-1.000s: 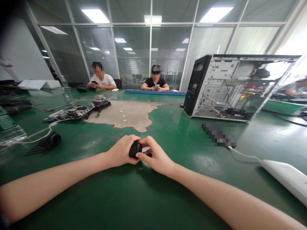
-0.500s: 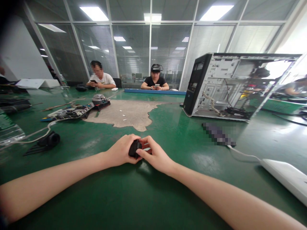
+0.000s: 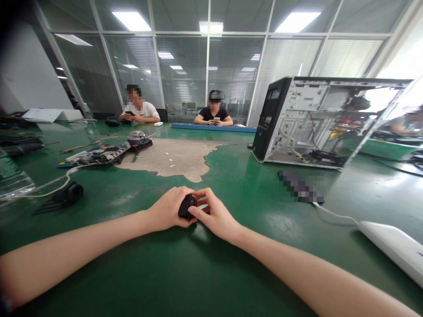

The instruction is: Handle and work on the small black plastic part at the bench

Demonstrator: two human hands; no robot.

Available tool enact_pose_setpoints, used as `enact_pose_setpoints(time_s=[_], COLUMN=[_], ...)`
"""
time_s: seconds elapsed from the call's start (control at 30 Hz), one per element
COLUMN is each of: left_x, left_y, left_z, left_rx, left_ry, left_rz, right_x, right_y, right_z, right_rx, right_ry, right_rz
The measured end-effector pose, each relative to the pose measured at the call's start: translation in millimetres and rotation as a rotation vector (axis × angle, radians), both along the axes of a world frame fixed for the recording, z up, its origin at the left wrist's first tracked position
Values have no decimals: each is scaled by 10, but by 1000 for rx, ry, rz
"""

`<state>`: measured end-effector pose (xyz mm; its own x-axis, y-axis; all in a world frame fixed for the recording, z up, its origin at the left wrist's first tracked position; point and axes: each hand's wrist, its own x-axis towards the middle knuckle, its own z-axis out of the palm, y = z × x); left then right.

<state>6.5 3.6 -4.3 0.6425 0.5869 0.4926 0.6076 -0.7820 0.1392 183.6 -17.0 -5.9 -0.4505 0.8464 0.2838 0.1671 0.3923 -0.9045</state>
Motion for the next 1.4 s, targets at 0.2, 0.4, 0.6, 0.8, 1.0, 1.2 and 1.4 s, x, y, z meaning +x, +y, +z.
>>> enact_pose_setpoints(time_s=[0.2,0.4,0.6,0.8,1.0,1.2,1.4], left_x=[-8,6,10,-16,-19,-42,-33], left_y=[-8,1,9,-4,15,4,-22], left_z=[3,-18,-25,9,3,7,20], left_rx=[11,25,33,11,10,-4,18], left_ry=[13,-4,1,15,-3,17,31], left_rz=[10,1,-3,10,-6,-1,9], right_x=[29,30,28,36,-7,-14,4], right_y=[-21,-29,-43,-54,-34,-47,-65], right_z=[2,0,14,24,33,39,33], right_rx=[49,36,0,128,14,-22,100], right_ry=[-9,24,11,-7,21,-11,-27], right_rz=[72,38,-2,40,16,56,54])
